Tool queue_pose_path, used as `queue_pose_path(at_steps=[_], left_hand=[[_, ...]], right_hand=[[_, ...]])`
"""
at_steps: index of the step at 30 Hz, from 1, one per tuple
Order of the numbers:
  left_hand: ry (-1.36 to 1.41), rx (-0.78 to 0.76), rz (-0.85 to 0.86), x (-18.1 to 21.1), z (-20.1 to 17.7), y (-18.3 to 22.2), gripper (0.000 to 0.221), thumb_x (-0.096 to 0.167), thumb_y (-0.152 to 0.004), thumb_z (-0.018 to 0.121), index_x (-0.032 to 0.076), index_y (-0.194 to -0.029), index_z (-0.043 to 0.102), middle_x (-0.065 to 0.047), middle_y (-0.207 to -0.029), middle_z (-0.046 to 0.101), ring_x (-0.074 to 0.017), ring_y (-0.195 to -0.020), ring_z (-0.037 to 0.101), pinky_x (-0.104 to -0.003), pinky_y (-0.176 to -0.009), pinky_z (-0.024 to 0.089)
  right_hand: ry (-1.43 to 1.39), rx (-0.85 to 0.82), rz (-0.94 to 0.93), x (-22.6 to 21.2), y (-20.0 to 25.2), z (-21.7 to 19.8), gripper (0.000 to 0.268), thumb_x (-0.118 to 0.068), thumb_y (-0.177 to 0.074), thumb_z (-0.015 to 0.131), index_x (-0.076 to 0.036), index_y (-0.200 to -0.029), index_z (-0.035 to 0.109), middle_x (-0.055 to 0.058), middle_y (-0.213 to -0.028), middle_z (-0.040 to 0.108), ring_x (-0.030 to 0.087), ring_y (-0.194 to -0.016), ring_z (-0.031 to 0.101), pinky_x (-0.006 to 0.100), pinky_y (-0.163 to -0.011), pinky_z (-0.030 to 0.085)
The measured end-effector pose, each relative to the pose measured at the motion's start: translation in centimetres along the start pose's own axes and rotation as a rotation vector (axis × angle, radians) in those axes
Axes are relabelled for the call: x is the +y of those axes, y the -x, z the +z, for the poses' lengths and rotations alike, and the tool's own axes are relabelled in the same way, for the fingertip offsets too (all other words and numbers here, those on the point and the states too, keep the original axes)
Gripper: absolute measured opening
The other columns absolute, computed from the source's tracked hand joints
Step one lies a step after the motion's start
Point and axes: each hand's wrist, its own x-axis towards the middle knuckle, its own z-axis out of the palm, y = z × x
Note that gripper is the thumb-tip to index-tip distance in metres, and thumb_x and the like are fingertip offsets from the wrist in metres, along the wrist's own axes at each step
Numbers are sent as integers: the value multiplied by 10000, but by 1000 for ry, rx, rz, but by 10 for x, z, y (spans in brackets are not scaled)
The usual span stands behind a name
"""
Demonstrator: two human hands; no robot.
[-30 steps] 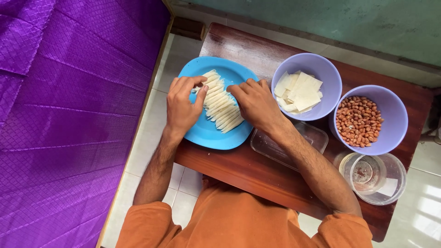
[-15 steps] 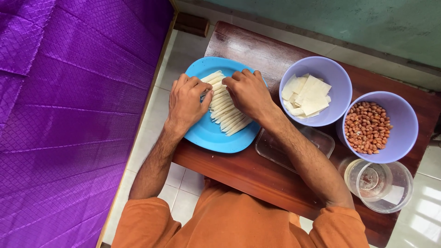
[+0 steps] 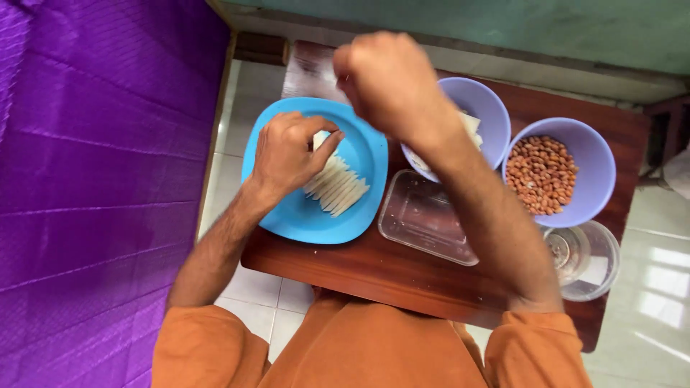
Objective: The person is manually rolling peanuts into small dough wrappers to create stick-shaped snacks, placing them on a blue plate.
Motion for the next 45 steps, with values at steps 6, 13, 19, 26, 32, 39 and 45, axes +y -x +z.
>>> queue_pose_path(at_steps=[6, 13, 19, 26, 32, 39, 45], left_hand=[[19, -60, 284, 34, 23, -47, 117, 130, -866, 818, 92, -859, 708, -32, -775, 568, -215, -748, 494, -369, -702, 452], [-103, -105, 394, 34, 90, -80, 195, 149, -744, 877, 144, -867, 725, -57, -828, 538, -287, -837, 549, -421, -698, 457], [-220, -239, 467, 34, 130, -92, 201, 167, -701, 873, 153, -850, 739, -51, -824, 544, -270, -851, 522, -395, -712, 434], [-349, -223, 510, 36, 144, -96, 62, 106, -791, 789, 96, -846, 763, -118, -873, 596, -299, -912, 513, -408, -748, 392], [-515, -291, 558, 43, 154, -93, 108, 98, -847, 658, 74, -846, 763, -145, -885, 616, -305, -908, 477, -452, -791, 351], [-600, -397, 579, 49, 171, -95, 171, 93, -863, 598, 67, -839, 765, -163, -887, 617, -309, -902, 452, -477, -811, 317], [-414, -332, 556, 48, 152, -109, 52, 90, -738, 740, 96, -761, 785, -151, -838, 669, -332, -906, 549, -471, -778, 392]], right_hand=[[80, -569, 207, 37, 19, -65, 117, -76, -796, 657, -104, -807, 770, 197, -794, 730, 451, -565, 652, 523, -547, 541], [53, -850, 334, 84, 103, -15, 173, -113, -838, 701, 20, -937, 751, 288, -930, 749, 497, -859, 748, 579, -673, 624], [212, -780, 200, 107, 142, 20, 470, -101, -743, 848, -30, -1178, 688, 146, -1133, 689, 349, -990, 723, 509, -722, 655], [434, -537, 60, 105, 152, 24, 222, -120, -866, 676, -92, -1082, 718, 85, -1017, 618, 268, -859, 702, 385, -628, 621], [458, -515, 12, 108, 158, 21, 203, -81, -904, 613, -76, -1096, 678, 72, -958, 626, 247, -807, 717, 361, -658, 602], [395, -503, -12, 101, 155, -13, 140, -55, -917, 604, -59, -1017, 702, 77, -873, 681, 243, -804, 744, 358, -692, 600], [191, -490, 114, 110, 163, -36, 329, -234, -833, 791, -47, -1080, 681, 117, -940, 693, 303, -877, 737, 407, -757, 604]])
